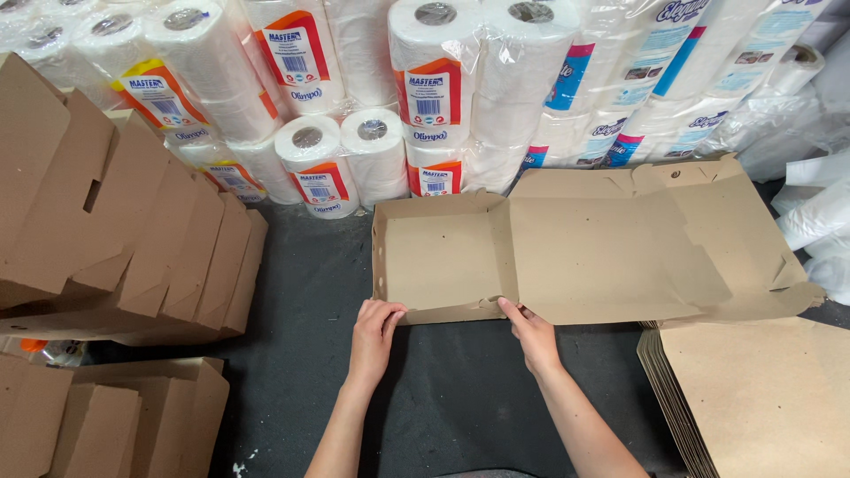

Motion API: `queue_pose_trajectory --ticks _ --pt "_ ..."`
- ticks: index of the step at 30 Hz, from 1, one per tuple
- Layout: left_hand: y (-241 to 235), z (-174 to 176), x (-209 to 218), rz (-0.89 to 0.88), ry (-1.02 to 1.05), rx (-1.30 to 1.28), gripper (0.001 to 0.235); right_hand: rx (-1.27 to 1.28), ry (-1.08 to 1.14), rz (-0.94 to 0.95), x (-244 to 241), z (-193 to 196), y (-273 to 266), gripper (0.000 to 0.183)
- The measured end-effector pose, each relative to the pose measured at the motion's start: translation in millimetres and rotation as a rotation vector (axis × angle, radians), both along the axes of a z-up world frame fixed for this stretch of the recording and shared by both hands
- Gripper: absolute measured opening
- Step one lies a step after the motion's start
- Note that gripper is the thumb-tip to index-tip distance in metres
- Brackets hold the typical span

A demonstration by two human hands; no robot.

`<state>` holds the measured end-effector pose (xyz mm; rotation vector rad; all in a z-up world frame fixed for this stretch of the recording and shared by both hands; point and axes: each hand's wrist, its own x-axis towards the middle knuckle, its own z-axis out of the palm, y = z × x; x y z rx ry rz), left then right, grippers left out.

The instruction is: The person picks up flat cardboard sheets from a stack and folds them by hand to assemble small square boxes, placing the finished boxes into a new stack.

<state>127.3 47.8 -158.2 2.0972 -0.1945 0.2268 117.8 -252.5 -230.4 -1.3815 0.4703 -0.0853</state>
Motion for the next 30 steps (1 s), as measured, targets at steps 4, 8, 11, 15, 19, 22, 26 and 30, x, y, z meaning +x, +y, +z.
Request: queue_pose_trajectory --ticks 4,8,11,15,19,22,26,30 --pt "-2.6 1.5 0.3 -0.013 -0.036 0.020 0.011 -0.117 0.219 0.106 -9.6 27.1 10.9 0.099" --pt "-7.4 7.6 -0.6 -0.021 -0.041 0.049 0.010 -0.147 0.227 0.058 -12.3 97.6 34.9 0.097" --pt "-5.1 -6.4 2.4 -0.043 -0.067 0.081 0.011 -0.204 0.232 0.061 -12.3 95.3 35.0 0.098" --pt "-6.0 -10.0 1.8 -0.033 -0.074 0.085 0.010 -0.271 0.233 0.076 -6.9 87.1 33.0 0.096" --pt "-5.3 -10.1 0.6 -0.047 -0.094 0.106 0.010 -0.329 0.249 0.127 -7.0 91.6 30.1 0.096" --pt "-4.0 -7.1 -2.0 -0.030 -0.110 0.126 0.009 -0.314 0.238 0.157 -7.8 94.6 27.4 0.095" --pt "23.9 -13.1 -5.1 0.017 -0.343 0.281 0.013 -0.159 0.384 0.164 -18.9 97.2 21.5 0.095" --pt "66.5 -0.2 -25.2 0.054 -0.344 0.365 0.013 -0.066 0.343 0.048 -34.8 84.5 -3.1 0.083"
